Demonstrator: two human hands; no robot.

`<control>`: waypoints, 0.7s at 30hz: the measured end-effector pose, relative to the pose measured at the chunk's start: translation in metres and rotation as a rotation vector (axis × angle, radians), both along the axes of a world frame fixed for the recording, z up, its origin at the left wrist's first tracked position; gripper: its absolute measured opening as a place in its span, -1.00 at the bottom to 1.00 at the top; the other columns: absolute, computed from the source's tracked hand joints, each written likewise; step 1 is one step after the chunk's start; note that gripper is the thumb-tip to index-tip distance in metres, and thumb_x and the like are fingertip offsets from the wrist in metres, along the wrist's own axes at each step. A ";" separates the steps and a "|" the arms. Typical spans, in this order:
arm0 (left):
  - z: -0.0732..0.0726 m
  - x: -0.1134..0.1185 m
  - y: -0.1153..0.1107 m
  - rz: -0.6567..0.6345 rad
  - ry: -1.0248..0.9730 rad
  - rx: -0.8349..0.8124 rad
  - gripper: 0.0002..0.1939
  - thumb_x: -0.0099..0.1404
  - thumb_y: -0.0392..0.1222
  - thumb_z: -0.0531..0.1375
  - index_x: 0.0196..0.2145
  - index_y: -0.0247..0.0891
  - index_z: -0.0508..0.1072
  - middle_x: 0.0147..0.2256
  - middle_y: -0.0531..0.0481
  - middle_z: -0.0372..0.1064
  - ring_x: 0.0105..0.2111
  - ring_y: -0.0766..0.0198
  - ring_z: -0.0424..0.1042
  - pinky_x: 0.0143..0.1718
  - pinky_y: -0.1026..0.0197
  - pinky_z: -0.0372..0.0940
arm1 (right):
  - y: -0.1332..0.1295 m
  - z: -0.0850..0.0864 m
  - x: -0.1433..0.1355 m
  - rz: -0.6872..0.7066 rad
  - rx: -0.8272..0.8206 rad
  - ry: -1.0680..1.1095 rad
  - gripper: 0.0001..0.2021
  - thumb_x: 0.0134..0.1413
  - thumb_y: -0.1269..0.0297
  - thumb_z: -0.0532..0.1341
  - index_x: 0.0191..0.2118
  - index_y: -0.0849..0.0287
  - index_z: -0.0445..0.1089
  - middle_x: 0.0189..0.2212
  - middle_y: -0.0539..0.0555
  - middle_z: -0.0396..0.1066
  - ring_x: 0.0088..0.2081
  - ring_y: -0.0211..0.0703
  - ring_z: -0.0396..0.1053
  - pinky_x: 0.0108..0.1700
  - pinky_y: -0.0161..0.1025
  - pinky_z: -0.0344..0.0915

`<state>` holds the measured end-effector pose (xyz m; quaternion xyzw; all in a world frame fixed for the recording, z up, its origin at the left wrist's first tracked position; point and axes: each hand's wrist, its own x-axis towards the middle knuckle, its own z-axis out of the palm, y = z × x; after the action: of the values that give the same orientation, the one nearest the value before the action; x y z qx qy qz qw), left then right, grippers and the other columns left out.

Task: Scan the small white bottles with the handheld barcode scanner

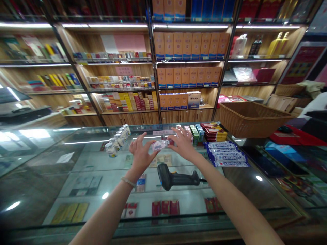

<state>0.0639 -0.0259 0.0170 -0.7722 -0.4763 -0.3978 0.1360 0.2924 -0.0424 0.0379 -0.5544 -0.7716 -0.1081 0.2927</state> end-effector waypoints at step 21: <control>-0.004 0.000 0.001 -0.033 0.004 -0.070 -0.61 0.46 0.08 0.04 -0.03 -0.10 0.58 0.36 -0.22 0.09 0.32 -0.14 0.06 0.29 -0.33 -0.07 | 0.018 0.045 -0.031 0.035 0.067 0.004 -0.61 0.34 -0.03 0.09 -0.33 0.11 0.49 0.34 0.17 0.18 0.42 0.15 -0.11 0.36 0.27 -0.21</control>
<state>0.0637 -0.0245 0.0128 -0.7851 -0.4769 -0.3814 0.1034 0.2618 -0.0242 0.0831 -0.5310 -0.7765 -0.1277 0.3143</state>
